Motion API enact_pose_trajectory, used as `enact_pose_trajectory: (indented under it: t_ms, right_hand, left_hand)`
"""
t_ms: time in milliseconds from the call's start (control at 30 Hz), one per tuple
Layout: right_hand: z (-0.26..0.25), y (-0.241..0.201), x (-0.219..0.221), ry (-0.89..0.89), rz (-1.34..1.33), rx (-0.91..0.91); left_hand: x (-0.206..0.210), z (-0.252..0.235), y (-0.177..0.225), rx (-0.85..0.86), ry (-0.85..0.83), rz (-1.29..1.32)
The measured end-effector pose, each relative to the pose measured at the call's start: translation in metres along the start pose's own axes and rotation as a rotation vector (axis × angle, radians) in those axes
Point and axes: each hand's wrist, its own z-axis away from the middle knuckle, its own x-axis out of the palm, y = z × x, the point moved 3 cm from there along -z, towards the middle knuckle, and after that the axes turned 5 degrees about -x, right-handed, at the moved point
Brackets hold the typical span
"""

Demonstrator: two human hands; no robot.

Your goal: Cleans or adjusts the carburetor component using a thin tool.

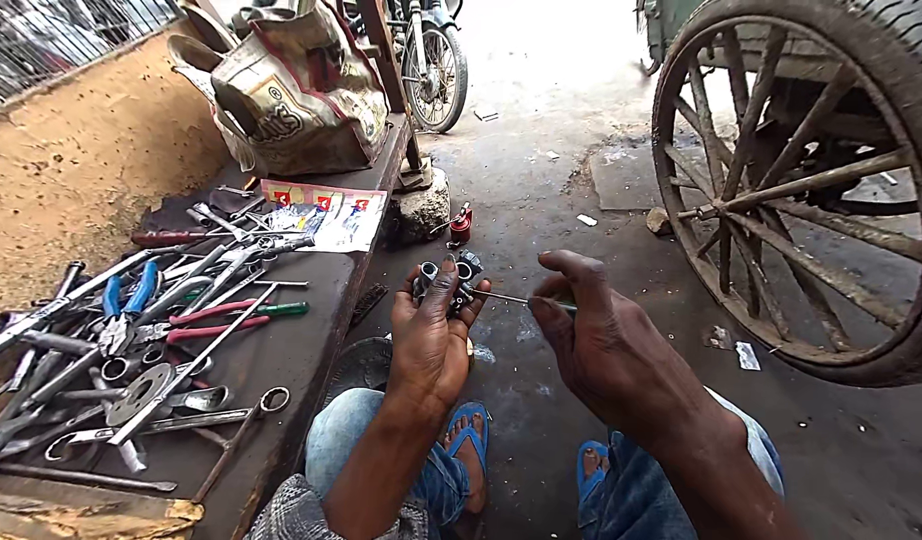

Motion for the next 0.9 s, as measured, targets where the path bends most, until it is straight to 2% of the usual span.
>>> enact_pose_trajectory:
  t_ms: [133, 300, 433, 667, 900]
  right_hand:
    - [-0.001, -0.001, 0.0, 0.037, -0.031, -0.045]
    - [-0.003, 0.006, -0.004, 0.062, 0.039, 0.039]
    - [0.002, -0.004, -0.004, 0.031, 0.034, -0.05]
    - [0.0, 0.001, -0.001, 0.004, 0.066, -0.057]
    - [0.005, -0.002, -0.016, 0.127, 0.023, -0.17]
  left_hand:
    - [-0.002, -0.003, -0.002, -0.014, 0.024, -0.005]
    - [0.004, 0.001, -0.003, -0.019, -0.002, 0.001]
    - [0.003, 0.0, -0.001, -0.037, 0.015, 0.029]
    - [0.006, 0.004, 0.0, -0.047, -0.053, 0.021]
    - [0.006, 0.005, 0.003, -0.121, -0.024, 0.076]
